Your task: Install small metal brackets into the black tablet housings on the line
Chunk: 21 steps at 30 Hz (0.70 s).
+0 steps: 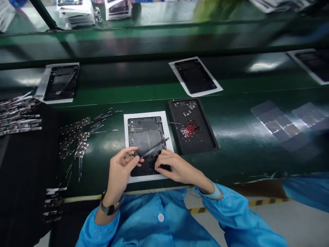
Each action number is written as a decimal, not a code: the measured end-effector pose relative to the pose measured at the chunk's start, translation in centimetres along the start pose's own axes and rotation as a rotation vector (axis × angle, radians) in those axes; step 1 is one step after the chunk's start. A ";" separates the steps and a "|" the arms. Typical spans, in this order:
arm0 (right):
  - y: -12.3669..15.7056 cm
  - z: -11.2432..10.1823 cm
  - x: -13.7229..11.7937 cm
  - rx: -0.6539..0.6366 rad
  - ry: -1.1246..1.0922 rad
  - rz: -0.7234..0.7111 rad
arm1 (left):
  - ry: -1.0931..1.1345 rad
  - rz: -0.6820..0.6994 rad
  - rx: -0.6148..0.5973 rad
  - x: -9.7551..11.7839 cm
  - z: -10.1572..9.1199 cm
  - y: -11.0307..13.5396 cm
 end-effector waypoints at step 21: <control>1.0 -0.1 1.5 0.250 -0.219 0.204 | -0.085 -0.130 0.003 -2.8 3.3 0.1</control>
Point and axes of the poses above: each hand's wrist, its own y-axis away from the middle knuckle, its own z-axis out of the palm, x = y × z, the point moved 6 cm from there along -y, towards the middle knuckle, and after that the axes turned 13 degrees about -z, right-handed, at the moved point
